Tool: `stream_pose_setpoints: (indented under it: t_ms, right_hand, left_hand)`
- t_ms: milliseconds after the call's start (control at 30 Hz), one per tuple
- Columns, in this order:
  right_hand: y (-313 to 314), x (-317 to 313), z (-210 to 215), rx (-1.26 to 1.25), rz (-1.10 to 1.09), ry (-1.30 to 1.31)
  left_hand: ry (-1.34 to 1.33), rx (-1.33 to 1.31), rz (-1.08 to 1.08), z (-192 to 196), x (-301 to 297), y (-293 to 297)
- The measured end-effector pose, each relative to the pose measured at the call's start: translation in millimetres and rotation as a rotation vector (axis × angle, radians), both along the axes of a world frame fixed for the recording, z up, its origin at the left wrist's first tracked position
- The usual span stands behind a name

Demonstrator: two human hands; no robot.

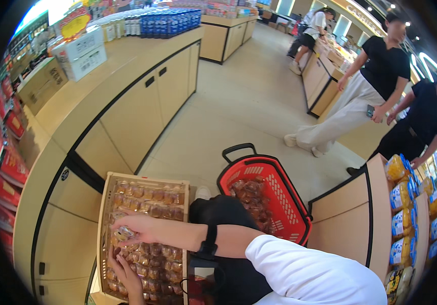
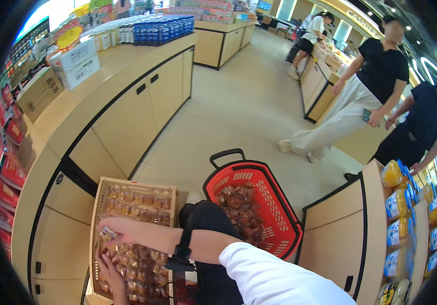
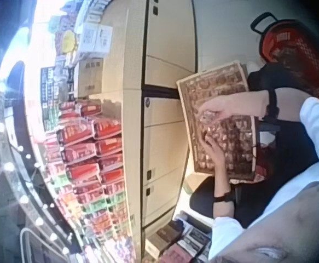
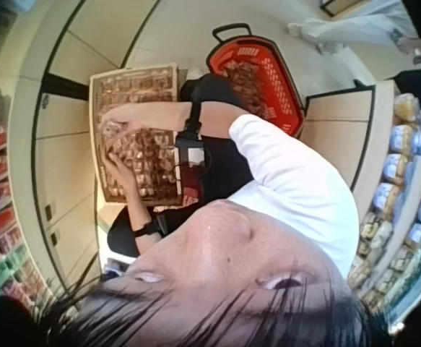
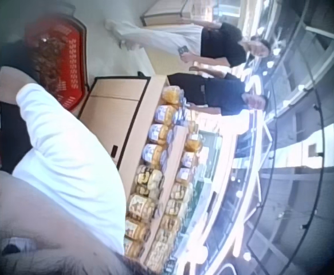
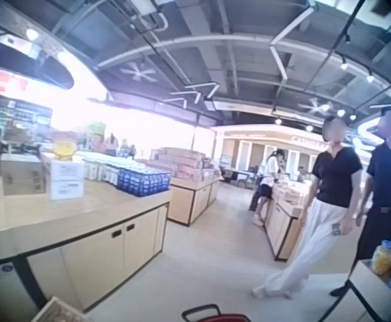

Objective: Transferring small packaged bakery items from a wooden crate into a shopping basket.

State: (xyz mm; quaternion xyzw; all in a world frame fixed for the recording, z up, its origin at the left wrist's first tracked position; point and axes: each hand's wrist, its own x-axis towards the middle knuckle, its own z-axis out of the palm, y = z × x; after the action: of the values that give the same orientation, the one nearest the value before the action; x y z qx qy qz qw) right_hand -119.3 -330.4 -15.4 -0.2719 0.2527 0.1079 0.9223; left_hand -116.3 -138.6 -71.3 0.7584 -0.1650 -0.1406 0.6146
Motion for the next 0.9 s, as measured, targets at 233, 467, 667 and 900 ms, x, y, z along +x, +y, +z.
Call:
stream_pose_setpoints:
  t_ms: [233,467,667,900]
  right_hand:
    - [12.5,-8.9,2.4,-0.058,0.270,-0.034]
    - [14.2,-7.6,8.9,-0.048,0.354,-0.041]
    - [-4.4,-9.4,25.7,-0.225,0.213,-0.078]
    - [-7.9,-9.9,21.4,-0.186,0.085,0.005]
  left_hand:
    - [0.159,-0.169,-0.092,8.0,-1.0,7.6]
    - [0.663,-0.492,-0.025,17.7,7.0,20.3]
    - [0.772,-0.519,0.002,29.8,15.7,9.3]
    - [0.675,-0.393,0.023,18.0,11.7,18.9]
